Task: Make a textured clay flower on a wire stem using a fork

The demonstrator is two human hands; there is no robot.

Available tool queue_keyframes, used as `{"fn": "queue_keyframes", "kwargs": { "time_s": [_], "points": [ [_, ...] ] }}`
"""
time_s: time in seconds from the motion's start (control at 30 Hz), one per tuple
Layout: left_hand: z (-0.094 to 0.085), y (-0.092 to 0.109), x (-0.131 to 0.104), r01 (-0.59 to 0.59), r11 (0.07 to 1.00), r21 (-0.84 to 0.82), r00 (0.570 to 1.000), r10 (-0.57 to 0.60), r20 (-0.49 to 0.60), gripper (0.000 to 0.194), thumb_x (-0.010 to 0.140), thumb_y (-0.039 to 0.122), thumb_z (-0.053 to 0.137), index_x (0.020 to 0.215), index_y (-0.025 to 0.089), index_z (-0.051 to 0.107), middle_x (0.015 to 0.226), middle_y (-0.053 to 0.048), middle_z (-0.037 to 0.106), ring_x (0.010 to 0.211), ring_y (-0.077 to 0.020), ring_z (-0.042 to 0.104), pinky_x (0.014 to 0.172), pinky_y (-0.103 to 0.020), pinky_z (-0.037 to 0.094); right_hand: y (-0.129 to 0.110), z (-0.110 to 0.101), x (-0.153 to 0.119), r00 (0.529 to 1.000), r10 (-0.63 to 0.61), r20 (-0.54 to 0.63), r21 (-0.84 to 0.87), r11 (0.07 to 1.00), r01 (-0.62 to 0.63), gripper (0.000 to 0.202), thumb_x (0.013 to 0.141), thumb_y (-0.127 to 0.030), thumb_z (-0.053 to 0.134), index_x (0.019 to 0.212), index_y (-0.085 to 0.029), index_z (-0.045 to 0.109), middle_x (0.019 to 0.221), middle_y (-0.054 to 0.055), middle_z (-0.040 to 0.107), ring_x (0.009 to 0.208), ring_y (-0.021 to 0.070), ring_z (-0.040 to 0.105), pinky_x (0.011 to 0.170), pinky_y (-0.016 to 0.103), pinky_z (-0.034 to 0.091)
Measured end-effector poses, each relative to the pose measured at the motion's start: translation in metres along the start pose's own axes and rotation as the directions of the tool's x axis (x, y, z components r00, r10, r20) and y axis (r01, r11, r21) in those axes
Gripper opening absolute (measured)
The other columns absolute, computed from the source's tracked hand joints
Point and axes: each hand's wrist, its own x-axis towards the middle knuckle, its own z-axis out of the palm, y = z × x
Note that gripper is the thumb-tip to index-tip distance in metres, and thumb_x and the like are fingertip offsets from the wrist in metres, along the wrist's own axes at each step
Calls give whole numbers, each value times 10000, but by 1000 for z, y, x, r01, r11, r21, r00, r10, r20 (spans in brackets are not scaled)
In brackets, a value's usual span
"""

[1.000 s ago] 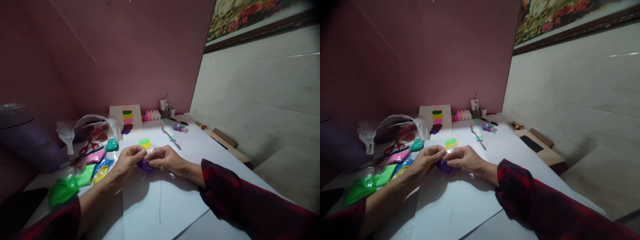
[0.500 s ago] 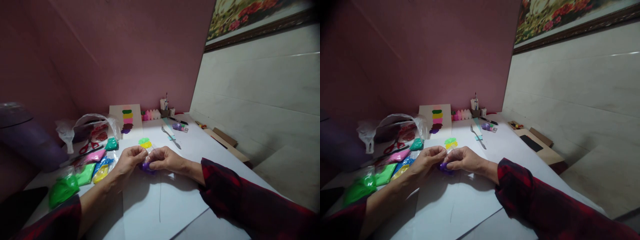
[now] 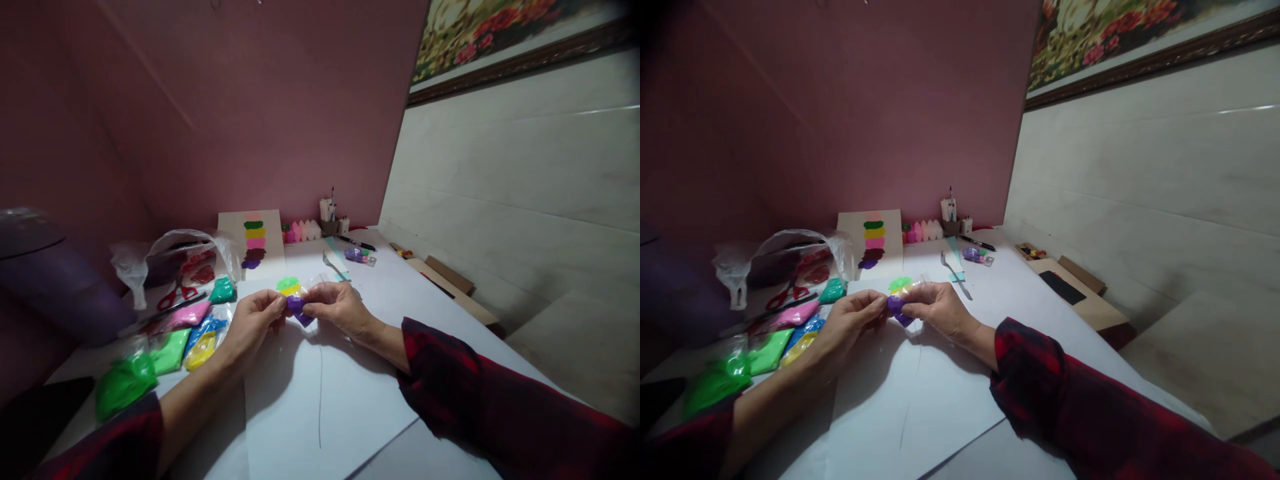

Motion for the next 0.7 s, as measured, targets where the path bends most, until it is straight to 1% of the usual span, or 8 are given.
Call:
{"fn": "queue_keyframes", "kwargs": {
  "time_s": [0.17, 0.3, 0.37, 0.5, 0.6, 0.7],
  "points": [
    [0, 2, 1, -56, 997, 52, 998, 58, -21, 385, 653, 495, 785, 656, 139, 636, 610, -15, 609, 531, -94, 481, 509, -212, 374, -2, 1, 0, 1000, -19, -8, 26, 999, 19, 288, 681, -294, 840, 950, -204, 783, 933, 64, 752, 847, 189, 681, 864, 406, 539],
    [-1, 2, 0, -66, 994, 83, 997, 68, -25, 368, 659, 477, 778, 643, 139, 633, 547, -1, 577, 514, -93, 473, 510, -209, 357, -6, 1, -1, 997, 62, 48, 22, 998, -64, 296, 649, -275, 850, 929, -199, 788, 898, 57, 747, 821, 181, 678, 852, 403, 533],
    [-1, 2, 1, -63, 994, 86, 998, 65, -22, 365, 656, 474, 777, 633, 140, 631, 523, 3, 561, 503, -94, 466, 509, -213, 353, -7, 1, -1, 995, 82, 54, 13, 996, -83, 279, 629, -266, 857, 891, -197, 789, 875, 46, 740, 800, 173, 674, 843, 397, 531],
    [-3, 2, 0, -46, 997, 58, 999, 46, -3, 329, 677, 444, 765, 642, 143, 638, 559, -8, 581, 538, -103, 483, 529, -216, 367, -6, 1, -1, 998, 61, 22, 14, 998, -62, 248, 618, -271, 862, 842, -192, 787, 828, 37, 736, 771, 173, 671, 850, 419, 532],
    [-4, 2, 0, -29, 999, 25, 1000, 29, 6, 281, 715, 395, 741, 640, 150, 627, 572, -6, 582, 554, -104, 492, 545, -215, 375, -4, 1, -1, 1000, 25, 10, 44, 999, -25, 275, 621, -275, 865, 877, -205, 790, 873, 44, 741, 821, 188, 681, 876, 433, 532],
    [-5, 1, -1, -24, 1000, 1, 1000, 24, 14, 258, 762, 403, 718, 715, 159, 647, 647, -2, 607, 599, -104, 514, 583, -216, 394, -3, 2, -1, 999, 14, 48, 39, 999, -16, 282, 641, -272, 855, 907, -206, 792, 901, 54, 746, 843, 195, 686, 889, 437, 530]
  ]
}}
